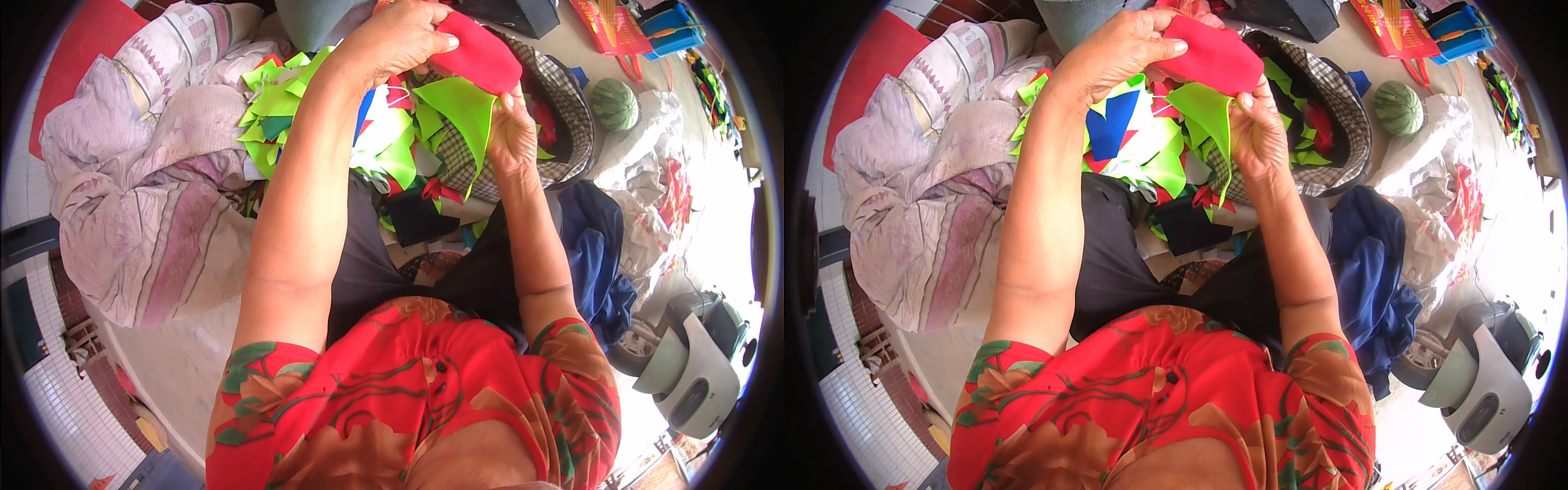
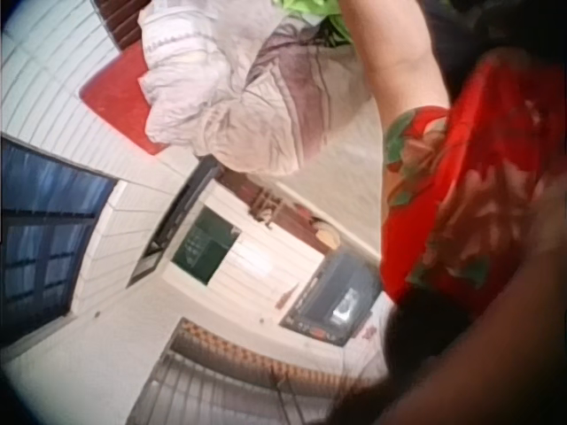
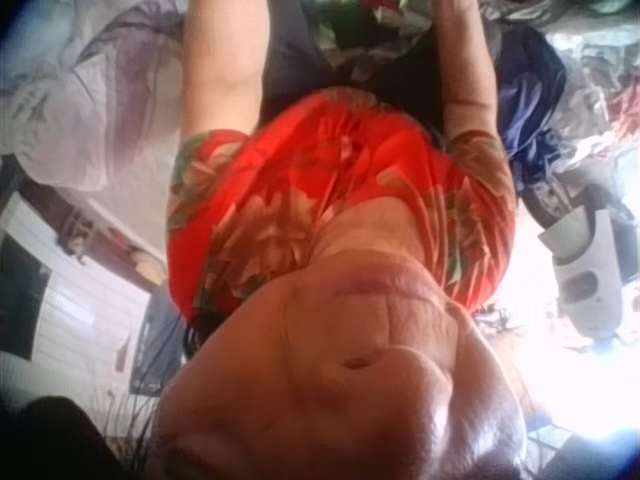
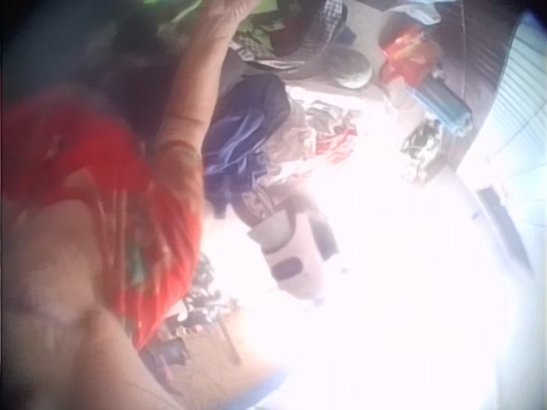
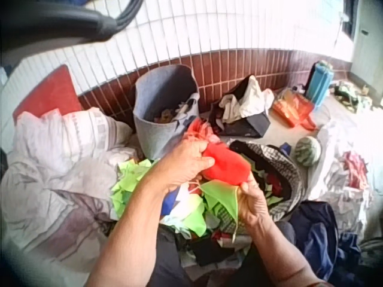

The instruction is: The person sits on the floor and sorts through a pile of colorful fabric pieces, picking them up one by one and placing them into a woven basket. The person handles various colors including green, red, blue, and white, occasionally separating pieces before depositing them.

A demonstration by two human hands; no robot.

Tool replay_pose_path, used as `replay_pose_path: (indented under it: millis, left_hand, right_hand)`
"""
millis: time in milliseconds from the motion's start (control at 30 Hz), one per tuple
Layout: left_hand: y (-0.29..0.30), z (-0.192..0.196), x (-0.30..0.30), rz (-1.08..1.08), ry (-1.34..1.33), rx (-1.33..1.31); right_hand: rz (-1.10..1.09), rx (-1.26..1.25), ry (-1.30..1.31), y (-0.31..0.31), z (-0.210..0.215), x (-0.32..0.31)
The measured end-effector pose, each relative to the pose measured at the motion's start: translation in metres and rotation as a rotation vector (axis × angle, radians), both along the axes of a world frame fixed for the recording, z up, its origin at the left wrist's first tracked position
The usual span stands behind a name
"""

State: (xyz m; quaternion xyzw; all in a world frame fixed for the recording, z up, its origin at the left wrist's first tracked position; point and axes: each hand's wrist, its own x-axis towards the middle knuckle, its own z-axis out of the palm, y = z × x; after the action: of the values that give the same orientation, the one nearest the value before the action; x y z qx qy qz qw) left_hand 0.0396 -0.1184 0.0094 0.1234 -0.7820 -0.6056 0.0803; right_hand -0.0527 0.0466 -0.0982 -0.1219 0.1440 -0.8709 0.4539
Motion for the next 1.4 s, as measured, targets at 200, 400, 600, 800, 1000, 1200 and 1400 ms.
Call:
replay_pose_path:
  millis: [200, 400, 600, 800, 1000, 1200, 1400]
  left_hand:
    - [0.007, 0.015, 0.000, 0.017, -0.030, -0.148]
    - [-0.001, 0.009, 0.008, 0.042, 0.068, -0.212]
    - [-0.004, 0.018, 0.011, 0.029, -0.109, -0.210]
    - [-0.009, 0.014, 0.013, 0.127, -0.246, -0.467]
    - [-0.011, 0.005, 0.021, 0.180, -0.311, -0.679]
    - [-0.011, 0.003, 0.022, 0.144, -0.359, -0.724]
    - [-0.003, 0.019, 0.028, 0.158, -0.380, -0.690]
  right_hand:
    - [-0.063, 0.036, 0.099, -0.002, -0.007, -0.009]
    - [-0.044, 0.178, 0.166, -0.007, -0.014, -0.011]
    - [-0.066, 0.286, 0.233, -0.009, -0.022, -0.009]
    - [-0.077, 0.320, 0.271, -0.008, -0.028, -0.015]
    - [-0.064, 0.336, 0.357, -0.012, -0.041, -0.019]
    - [-0.035, 0.496, 0.488, -0.016, -0.054, -0.016]
    - [0.022, 0.646, 0.766, -0.018, -0.077, -0.013]
